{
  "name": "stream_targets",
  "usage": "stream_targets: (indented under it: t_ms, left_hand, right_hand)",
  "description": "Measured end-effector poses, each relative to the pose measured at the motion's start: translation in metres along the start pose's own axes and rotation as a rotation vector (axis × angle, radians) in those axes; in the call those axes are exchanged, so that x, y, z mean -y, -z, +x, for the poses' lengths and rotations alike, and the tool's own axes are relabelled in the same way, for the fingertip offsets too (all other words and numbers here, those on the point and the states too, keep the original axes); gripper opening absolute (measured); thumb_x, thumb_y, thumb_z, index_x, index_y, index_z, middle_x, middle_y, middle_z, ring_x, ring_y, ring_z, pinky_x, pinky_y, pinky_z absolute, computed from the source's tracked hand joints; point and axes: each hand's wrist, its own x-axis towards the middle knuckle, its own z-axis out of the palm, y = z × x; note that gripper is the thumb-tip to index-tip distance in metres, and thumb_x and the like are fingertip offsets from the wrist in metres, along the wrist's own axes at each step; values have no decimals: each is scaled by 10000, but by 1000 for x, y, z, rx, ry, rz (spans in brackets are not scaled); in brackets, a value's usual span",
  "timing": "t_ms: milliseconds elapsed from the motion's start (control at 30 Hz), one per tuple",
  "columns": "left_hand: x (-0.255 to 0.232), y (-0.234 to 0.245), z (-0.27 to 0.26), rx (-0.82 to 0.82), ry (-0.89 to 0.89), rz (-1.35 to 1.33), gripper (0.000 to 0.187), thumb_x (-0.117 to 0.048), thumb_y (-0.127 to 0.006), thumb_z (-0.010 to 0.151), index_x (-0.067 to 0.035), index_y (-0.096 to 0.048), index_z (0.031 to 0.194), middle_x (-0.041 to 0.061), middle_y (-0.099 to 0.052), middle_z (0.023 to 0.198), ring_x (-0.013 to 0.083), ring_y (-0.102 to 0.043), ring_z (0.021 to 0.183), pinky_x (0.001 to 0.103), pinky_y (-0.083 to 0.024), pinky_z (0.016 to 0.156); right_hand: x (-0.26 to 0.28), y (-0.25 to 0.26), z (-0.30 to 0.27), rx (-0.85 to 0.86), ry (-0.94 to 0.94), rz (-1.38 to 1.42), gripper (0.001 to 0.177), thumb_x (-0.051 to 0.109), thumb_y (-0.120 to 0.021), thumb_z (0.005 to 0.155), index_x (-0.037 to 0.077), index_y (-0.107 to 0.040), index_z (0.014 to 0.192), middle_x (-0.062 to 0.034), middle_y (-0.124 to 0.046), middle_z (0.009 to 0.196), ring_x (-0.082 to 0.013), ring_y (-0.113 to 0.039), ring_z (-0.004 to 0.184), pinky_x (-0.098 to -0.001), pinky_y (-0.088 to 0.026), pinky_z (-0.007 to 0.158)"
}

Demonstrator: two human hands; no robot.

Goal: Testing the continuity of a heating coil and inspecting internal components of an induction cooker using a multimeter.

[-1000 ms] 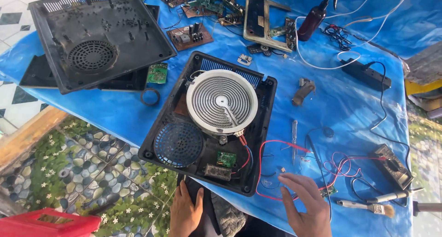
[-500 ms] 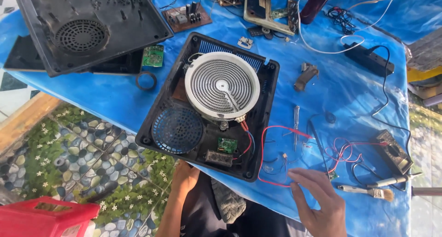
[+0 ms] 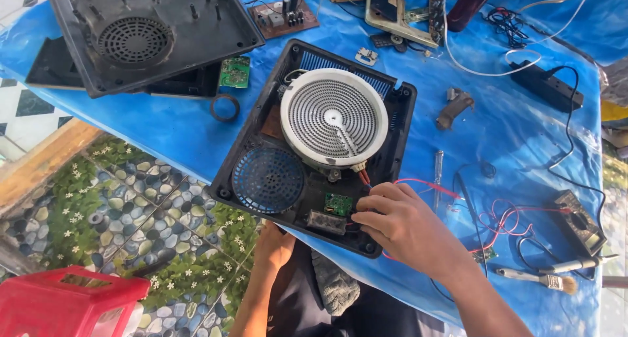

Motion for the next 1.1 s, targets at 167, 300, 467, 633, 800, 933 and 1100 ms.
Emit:
stream_targets:
  t_ms: [167,300,467,633,800,933,1100]
  left_hand:
    - [-8,6,-8,-5,-4,15,734,-532,-476,890,-56,-442,1448,184,-533,1476,422,-534,1339,513,-464,1084]
    - [-13,11,-6,24,-99,109,757,-520,-415,956,85,-401,1412,323,-563,1374,495,-582,1283,534,-475,1108]
    - [-9,10,-7,12,-113,103,793,-550,-447,940,74,-385,1426,310,-569,1351,463,-597,1274,515,-491,1099]
    - [-14,12,-10,-9,-137,113,763,-535,-458,939,84,-421,1384,322,-582,1312,487,-611,1239,524,-504,1077]
    - [-14,10,-9,-18,-144,94,784,-540,-464,937,101,-414,1386,331,-573,1315,495,-602,1245,530,-500,1076]
    - [-11,6,-3,-24,-139,105,811,-583,-452,924,84,-414,1384,320,-579,1298,495,-616,1223,541,-510,1057]
    - [-8,2,-2,-18,-126,150,781,-553,-448,916,75,-410,1380,311,-580,1294,495,-629,1206,553,-513,1045]
  right_hand:
    - [0,-2,11,96,83,-149,90,26,-704,947,70,-681,872,-40,-688,920,-252,-582,872,-382,-449,715]
    - [-14,-26,3,3,98,-214,166,165,-699,980,117,-697,820,-46,-704,867,-253,-648,963,-392,-488,843]
    - [-3,-20,12,41,161,-336,249,74,-624,1030,40,-668,788,-81,-701,829,-266,-641,951,-403,-473,884]
    - [5,-17,13,88,186,-303,258,70,-493,1073,17,-626,859,-84,-626,843,-254,-577,921,-373,-442,881]
    - [23,-10,18,115,143,-659,209,-31,-467,1077,-58,-635,956,-120,-651,879,-246,-616,944,-310,-437,956]
    - [5,-14,15,112,223,-516,241,40,-502,1074,29,-589,849,-90,-599,825,-232,-555,873,-363,-442,872]
    - [-19,-32,6,137,262,-289,243,179,-516,1064,118,-616,851,-29,-567,861,-226,-486,922,-378,-426,820]
